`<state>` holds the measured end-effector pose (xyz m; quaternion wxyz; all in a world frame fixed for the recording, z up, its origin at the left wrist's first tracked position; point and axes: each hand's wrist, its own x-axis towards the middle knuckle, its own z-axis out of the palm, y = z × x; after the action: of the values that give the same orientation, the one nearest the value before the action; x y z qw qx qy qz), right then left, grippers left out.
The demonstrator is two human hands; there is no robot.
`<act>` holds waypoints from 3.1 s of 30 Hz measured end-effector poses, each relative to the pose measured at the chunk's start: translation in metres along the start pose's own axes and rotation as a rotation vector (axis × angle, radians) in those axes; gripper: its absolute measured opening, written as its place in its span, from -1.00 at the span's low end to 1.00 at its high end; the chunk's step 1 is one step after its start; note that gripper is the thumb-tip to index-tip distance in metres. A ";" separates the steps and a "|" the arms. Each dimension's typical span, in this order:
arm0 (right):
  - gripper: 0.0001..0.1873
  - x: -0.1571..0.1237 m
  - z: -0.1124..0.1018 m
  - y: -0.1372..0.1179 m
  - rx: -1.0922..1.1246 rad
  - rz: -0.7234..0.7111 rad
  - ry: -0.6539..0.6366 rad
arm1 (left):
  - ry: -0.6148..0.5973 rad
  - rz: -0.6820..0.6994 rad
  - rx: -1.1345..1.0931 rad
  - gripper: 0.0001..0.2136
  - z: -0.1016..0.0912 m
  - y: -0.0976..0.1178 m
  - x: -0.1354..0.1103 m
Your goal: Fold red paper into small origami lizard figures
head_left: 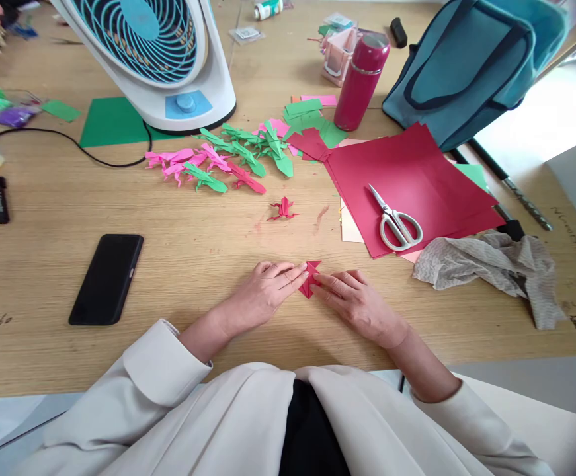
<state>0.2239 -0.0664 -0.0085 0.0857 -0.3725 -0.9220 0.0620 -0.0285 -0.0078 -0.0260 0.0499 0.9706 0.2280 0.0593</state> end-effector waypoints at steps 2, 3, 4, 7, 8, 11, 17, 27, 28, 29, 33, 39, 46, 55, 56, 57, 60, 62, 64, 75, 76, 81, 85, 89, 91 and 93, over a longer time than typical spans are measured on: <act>-0.59 -0.001 0.000 -0.001 0.021 0.016 0.000 | -0.006 -0.005 -0.004 -0.51 -0.001 0.000 0.000; -0.59 -0.002 0.001 -0.002 0.033 0.026 0.000 | -0.011 -0.005 -0.006 -0.51 -0.001 0.000 0.000; -0.59 -0.002 0.001 -0.002 0.045 0.035 0.000 | -0.014 -0.005 -0.006 -0.50 -0.002 0.000 0.000; -0.60 -0.003 0.003 -0.003 0.073 0.061 -0.008 | -0.031 -0.004 -0.004 -0.49 -0.002 -0.001 0.000; -0.60 -0.003 0.004 -0.003 0.074 0.065 -0.007 | -0.036 -0.003 -0.004 -0.49 -0.003 -0.001 0.000; -0.61 -0.003 0.005 -0.004 0.058 0.045 0.014 | -0.042 -0.001 -0.002 -0.50 -0.003 -0.001 0.000; -0.62 -0.003 0.004 -0.005 0.044 0.022 0.011 | -0.044 0.007 0.005 -0.48 -0.004 -0.002 -0.001; -0.47 -0.002 0.003 -0.020 0.014 0.088 -0.033 | -0.053 -0.010 0.002 -0.49 -0.003 0.000 -0.001; -0.46 -0.002 0.003 -0.022 0.007 0.101 -0.028 | -0.053 -0.011 0.001 -0.49 -0.003 0.000 -0.002; -0.45 -0.001 0.004 -0.024 0.003 0.110 -0.034 | -0.051 -0.011 -0.002 -0.49 -0.004 0.000 -0.002; -0.46 0.001 0.005 -0.029 -0.013 0.134 -0.022 | 0.000 -0.023 -0.074 -0.54 -0.006 -0.001 0.001; -0.46 0.001 0.004 -0.028 0.001 0.139 -0.027 | 0.072 -0.066 -0.179 -0.60 -0.009 -0.001 0.015; -0.45 0.001 0.005 -0.027 0.014 0.141 0.000 | 0.079 -0.047 -0.110 -0.61 -0.007 -0.002 0.021; -0.47 0.002 0.010 -0.025 0.013 0.146 0.023 | -0.084 -0.109 0.136 -0.62 -0.013 0.013 0.022; -0.47 0.002 0.010 -0.025 0.018 0.151 0.019 | -0.095 -0.121 0.145 -0.61 -0.013 0.014 0.022; -0.48 0.002 0.010 -0.026 0.024 0.157 0.015 | -0.100 -0.133 0.145 -0.61 -0.013 0.015 0.022; -0.47 0.001 0.011 -0.026 0.048 0.170 0.008 | -0.090 -0.177 0.111 -0.59 -0.012 0.017 0.021; -0.47 0.001 0.011 -0.025 0.063 0.177 0.012 | -0.080 -0.206 0.098 -0.58 -0.012 0.019 0.019; -0.49 0.001 0.010 -0.025 0.070 0.181 0.016 | -0.077 -0.220 0.095 -0.56 -0.011 0.022 0.016; -0.53 0.001 0.013 -0.026 0.086 0.191 0.028 | -0.109 -0.218 0.018 -0.41 -0.005 0.024 0.011; -0.54 0.000 0.014 -0.025 0.088 0.190 0.028 | -0.107 -0.229 0.012 -0.42 -0.004 0.025 0.012; -0.54 -0.001 0.018 -0.024 0.094 0.184 0.044 | -0.091 -0.255 0.013 -0.45 0.000 0.026 0.015; -0.52 -0.001 0.019 -0.024 0.091 0.179 0.050 | -0.088 -0.259 0.000 -0.45 0.001 0.026 0.015; -0.54 0.000 0.018 -0.025 0.096 0.181 0.052 | -0.079 -0.276 -0.001 -0.45 0.002 0.027 0.015; -0.55 0.000 0.018 -0.025 0.098 0.182 0.055 | -0.070 -0.276 0.001 -0.44 0.003 0.028 0.014; -0.55 0.000 0.018 -0.024 0.104 0.187 0.055 | -0.065 -0.278 0.004 -0.44 0.004 0.028 0.014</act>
<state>0.2041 -0.0850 -0.0223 0.1240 -0.4537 -0.8760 0.1071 -0.0036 -0.0271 -0.0248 0.0633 0.9311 0.3588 0.0197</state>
